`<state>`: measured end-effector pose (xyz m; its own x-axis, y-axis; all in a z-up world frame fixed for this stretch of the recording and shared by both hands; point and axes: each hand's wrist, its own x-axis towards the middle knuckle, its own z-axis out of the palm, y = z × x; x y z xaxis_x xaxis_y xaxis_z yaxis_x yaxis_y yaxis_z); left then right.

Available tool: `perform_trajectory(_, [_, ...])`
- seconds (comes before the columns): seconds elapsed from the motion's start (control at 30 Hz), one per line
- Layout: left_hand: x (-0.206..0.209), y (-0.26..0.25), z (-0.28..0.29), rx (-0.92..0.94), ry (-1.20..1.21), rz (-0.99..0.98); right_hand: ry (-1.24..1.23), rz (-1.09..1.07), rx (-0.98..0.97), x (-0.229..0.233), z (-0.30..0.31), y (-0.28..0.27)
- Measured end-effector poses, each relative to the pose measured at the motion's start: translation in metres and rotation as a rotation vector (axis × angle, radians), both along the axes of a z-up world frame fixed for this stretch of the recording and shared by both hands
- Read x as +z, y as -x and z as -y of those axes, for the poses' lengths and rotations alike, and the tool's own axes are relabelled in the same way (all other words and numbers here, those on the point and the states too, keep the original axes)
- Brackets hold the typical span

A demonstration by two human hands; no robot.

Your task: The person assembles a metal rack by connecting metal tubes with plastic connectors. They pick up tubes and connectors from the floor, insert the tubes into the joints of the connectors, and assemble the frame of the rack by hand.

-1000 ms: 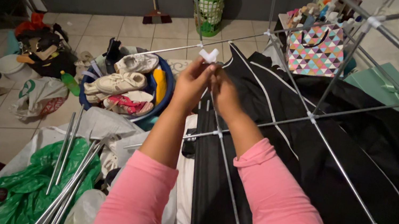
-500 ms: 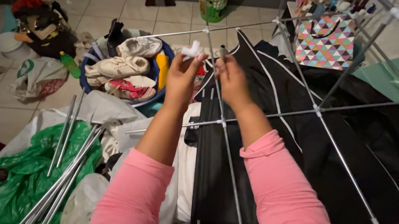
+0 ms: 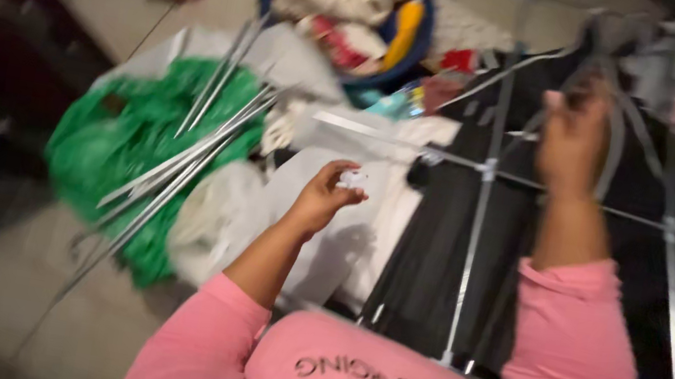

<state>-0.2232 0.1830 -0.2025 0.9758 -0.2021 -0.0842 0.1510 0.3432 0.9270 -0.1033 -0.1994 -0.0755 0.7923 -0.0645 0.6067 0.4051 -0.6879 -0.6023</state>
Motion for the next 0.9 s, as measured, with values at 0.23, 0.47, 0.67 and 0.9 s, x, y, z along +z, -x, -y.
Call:
perform_trajectory(0.23, [-0.031, 0.037, -0.106, 0.424, 0.052, 0.023, -0.126, -0.048, 0.117, -0.043, 0.033, 0.041])
perform_trajectory(0.47, [-0.05, 0.06, -0.193, 0.728, -0.088, -0.01, -0.411, -0.538, 0.322, 0.012, -0.022, 0.133])
perform_trajectory(0.67, [-0.087, 0.076, -0.202, 0.642, -0.523, -0.037, -0.293, -0.609, 0.257, 0.054, -0.056, 0.214])
perform_trajectory(0.9, [-0.069, 0.099, -0.189, 0.124, -0.934, -0.294, -0.259, -0.575, 0.227, 0.071, -0.072, 0.267])
